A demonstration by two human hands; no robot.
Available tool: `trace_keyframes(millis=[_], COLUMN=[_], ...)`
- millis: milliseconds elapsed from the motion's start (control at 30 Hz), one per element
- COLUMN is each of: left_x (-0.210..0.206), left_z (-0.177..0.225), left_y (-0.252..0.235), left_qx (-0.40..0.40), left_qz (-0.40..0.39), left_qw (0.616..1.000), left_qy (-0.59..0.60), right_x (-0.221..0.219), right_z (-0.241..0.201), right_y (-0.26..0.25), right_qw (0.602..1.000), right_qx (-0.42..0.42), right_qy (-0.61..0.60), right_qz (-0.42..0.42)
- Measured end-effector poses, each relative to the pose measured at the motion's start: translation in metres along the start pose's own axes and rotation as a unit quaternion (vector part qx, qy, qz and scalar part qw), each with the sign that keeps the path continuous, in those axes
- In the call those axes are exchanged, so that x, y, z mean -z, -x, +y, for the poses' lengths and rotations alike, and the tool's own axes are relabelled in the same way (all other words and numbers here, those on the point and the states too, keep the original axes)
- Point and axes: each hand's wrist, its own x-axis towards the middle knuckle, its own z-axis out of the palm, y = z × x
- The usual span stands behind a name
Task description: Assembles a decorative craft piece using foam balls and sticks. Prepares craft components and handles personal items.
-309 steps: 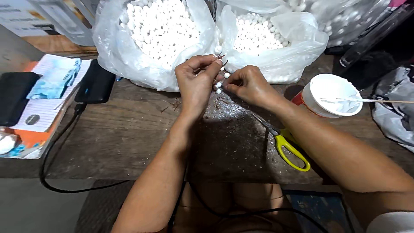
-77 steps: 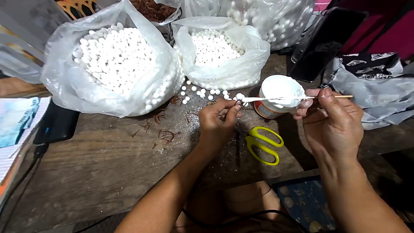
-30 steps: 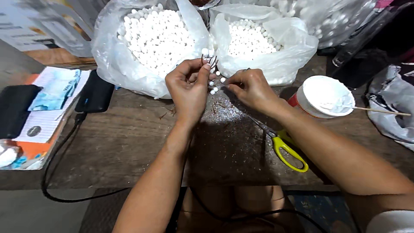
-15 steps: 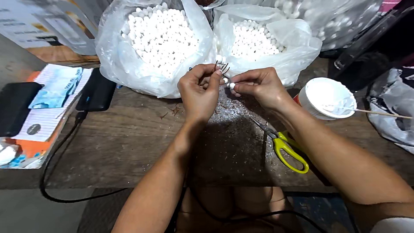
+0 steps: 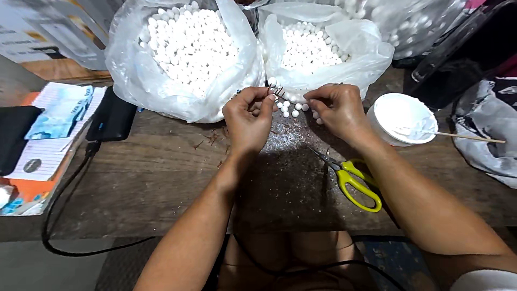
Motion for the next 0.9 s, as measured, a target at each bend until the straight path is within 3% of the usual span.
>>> trace_keyframes(millis=[300,367,433,467,533,600,700,900], left_x=[-0.001,-0.002,-0.002,-0.002,-0.003,-0.005,-0.005,-0.005], left_z=[-0.003,-0.002,-0.003,-0.003,-0.003,-0.002,-0.003,-0.005], left_y=[0.002,0.003,0.004,0.004,0.006,0.007,0.008,0.009], left_qx=[0.004,0.006,0.005,0.005,0.009,0.008,0.005,-0.009], left_qz=[-0.011,-0.014,-0.014,-0.015,-0.018,-0.021,-0.021,-0.023], left_qw=[1.000,1.000,1.000,1.000,1.000,1.000,1.000,1.000], left_qy=[-0.007,-0.006,-0.006,-0.006,-0.010,-0.014,-0.017,-0.017], right_x=[-0.021,-0.015,-0.002,0.003,0.007,0.008,0.008,0.007], right_z=[0.004,0.005,0.003,0.000,-0.005,-0.006,-0.006,-0.008], right_y=[-0.002,-0.001,0.000,0.001,0.004,0.007,0.007,0.008], right_qw=[0.990,0.995,0.994,0.978,0.907,0.846,0.808,0.776], right_qx=[0.068,0.050,-0.010,-0.051,-0.122,-0.162,-0.176,-0.195], right_qy=[0.083,0.039,-0.089,-0.197,-0.398,-0.503,-0.557,-0.593], right_qz=[-0.091,-0.077,-0.059,-0.054,-0.058,-0.064,-0.073,-0.089])
